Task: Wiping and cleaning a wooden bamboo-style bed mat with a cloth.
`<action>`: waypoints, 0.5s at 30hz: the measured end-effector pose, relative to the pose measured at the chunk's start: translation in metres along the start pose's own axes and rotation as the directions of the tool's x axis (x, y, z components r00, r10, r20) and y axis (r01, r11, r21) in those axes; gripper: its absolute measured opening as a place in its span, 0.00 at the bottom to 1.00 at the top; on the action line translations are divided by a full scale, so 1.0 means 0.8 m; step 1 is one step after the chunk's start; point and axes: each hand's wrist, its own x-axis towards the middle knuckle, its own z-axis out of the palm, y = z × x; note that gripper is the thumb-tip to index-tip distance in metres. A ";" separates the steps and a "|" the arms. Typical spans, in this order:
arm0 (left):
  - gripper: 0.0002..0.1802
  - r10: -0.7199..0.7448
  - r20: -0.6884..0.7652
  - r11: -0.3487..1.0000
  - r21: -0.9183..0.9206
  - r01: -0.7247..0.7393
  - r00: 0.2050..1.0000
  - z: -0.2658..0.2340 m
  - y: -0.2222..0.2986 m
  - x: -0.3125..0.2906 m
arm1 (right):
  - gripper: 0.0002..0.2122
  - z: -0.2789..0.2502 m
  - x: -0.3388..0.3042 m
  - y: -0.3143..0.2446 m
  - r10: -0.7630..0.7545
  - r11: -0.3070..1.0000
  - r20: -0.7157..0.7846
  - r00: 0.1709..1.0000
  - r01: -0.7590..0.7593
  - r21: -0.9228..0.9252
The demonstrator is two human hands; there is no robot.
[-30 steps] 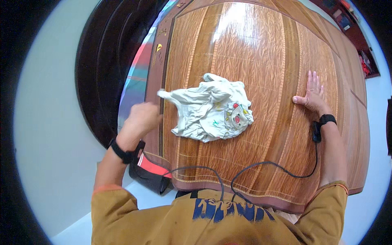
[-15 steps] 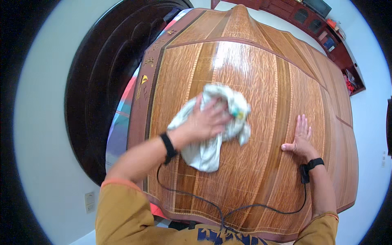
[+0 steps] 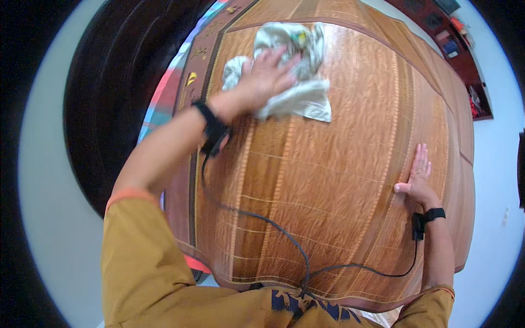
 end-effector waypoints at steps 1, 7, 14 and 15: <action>0.33 0.023 0.049 0.999 -0.036 -0.022 0.999 0.005 0.012 -0.048 | 0.68 -0.002 -0.003 0.002 0.009 1.000 -0.006 1.000 -0.009 0.007; 0.30 -0.121 0.798 0.967 -0.040 0.252 0.591 0.053 0.058 -0.432 | 0.69 0.010 0.003 0.021 -0.024 0.999 0.030 0.999 0.025 -0.020; 0.39 -0.306 0.686 0.916 0.024 0.399 0.660 0.104 0.027 -0.341 | 0.70 0.006 -0.009 0.030 -0.030 0.997 0.023 0.999 0.031 -0.068; 0.38 -0.370 0.551 0.919 0.099 0.382 0.748 0.114 0.003 -0.311 | 0.70 0.007 -0.007 0.029 -0.032 0.997 0.026 0.999 0.034 -0.068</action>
